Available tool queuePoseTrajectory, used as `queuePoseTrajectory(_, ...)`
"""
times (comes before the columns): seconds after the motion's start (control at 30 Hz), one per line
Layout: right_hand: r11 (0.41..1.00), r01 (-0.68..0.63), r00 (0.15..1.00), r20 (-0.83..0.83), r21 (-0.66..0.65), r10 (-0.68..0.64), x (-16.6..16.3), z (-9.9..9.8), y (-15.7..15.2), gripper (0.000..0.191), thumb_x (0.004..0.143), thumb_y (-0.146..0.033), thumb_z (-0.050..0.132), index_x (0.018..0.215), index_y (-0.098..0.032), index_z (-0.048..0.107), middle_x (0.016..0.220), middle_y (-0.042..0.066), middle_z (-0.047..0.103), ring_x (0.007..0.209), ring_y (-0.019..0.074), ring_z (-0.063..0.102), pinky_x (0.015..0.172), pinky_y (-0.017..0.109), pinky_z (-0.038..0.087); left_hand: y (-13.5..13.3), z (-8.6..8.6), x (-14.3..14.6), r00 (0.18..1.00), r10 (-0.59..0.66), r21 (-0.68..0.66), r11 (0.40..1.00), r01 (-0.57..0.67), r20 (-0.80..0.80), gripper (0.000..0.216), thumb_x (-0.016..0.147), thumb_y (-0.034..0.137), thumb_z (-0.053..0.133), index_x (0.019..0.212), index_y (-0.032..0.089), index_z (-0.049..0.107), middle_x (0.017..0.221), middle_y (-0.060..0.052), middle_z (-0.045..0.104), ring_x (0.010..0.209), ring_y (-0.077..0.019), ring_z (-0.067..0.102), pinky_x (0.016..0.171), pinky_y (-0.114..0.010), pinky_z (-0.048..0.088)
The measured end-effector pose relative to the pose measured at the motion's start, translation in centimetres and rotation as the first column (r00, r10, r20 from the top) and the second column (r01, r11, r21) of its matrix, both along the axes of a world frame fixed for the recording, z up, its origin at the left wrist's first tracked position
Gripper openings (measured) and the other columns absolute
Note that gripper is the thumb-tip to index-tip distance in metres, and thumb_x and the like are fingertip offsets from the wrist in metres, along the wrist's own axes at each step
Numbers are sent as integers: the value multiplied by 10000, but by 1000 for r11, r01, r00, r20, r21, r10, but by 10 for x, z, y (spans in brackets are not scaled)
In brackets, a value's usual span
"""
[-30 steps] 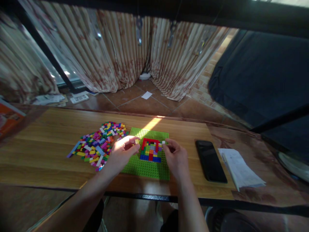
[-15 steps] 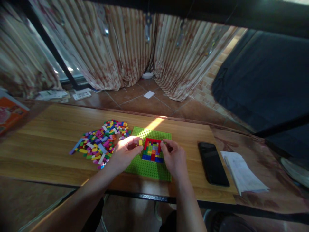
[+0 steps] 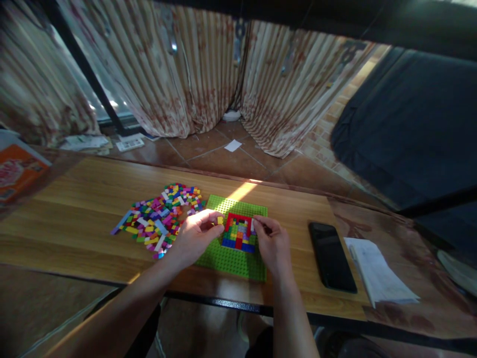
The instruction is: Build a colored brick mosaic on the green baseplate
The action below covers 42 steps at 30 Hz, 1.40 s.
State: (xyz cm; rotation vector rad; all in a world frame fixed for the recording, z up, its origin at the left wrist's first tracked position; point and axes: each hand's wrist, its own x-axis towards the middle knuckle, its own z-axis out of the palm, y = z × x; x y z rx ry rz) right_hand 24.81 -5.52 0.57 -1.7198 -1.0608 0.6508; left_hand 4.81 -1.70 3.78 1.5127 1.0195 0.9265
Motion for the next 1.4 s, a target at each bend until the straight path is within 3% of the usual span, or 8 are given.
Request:
queuePoseTrajectory(0.37,1000,-11,994,-110,-11,10,2,-2,0,391,695,-498,727,894,-164,757,868,88,752,757,220,679,696,351,550,-1,0,-2,1000,-6,5,1000,6,-17,125,806,204,595,897,182,679,714,32,625,630,-94,574,572,-188,453)
queuePoseTrajectory(0.67,999,-40,968,-248,-24,33,2,-1,5,394,647,-499,763,852,-164,744,723,55,719,623,172,630,569,292,511,-2,-2,-2,999,-4,61,998,7,-44,95,800,189,594,867,182,661,733,29,616,642,-95,562,597,-196,447)
queuePoseTrajectory(0.97,999,-34,978,-209,-24,28,1,-3,3,407,703,-505,723,909,-155,743,782,72,729,690,194,652,627,318,528,-1,-6,0,1000,-20,28,999,20,0,139,803,207,604,917,179,679,759,12,641,671,-108,588,617,-204,476)
queuePoseTrajectory(1.1,992,26,996,-87,123,-15,-4,4,-3,308,789,-430,673,967,-186,732,870,65,715,706,170,635,629,310,523,-1,-8,1,998,-30,-37,999,33,57,208,809,195,594,995,176,686,780,6,660,689,-113,608,642,-218,499)
queuePoseTrajectory(1.2,964,-144,990,25,224,142,-14,16,-8,222,841,-346,647,1026,-244,716,983,49,668,794,158,626,676,305,530,0,-7,1,995,-27,-108,993,38,101,222,799,202,610,1006,165,681,777,1,649,684,-116,605,650,-232,505)
queuePoseTrajectory(1.3,907,-362,932,117,216,344,-24,27,-13,278,862,-298,635,1137,-295,671,1105,45,619,924,171,613,769,331,533,-1,-3,3,979,-36,-196,978,76,200,242,785,193,618,1020,165,669,761,7,636,674,-109,591,655,-233,500)
queuePoseTrajectory(1.4,864,-472,877,196,178,439,-29,33,-16,341,858,-290,653,1197,-325,635,1168,44,591,1011,185,598,863,364,515,-3,3,4,943,-61,-303,938,166,328,276,768,182,630,1042,151,646,755,7,639,652,-96,578,635,-219,484)
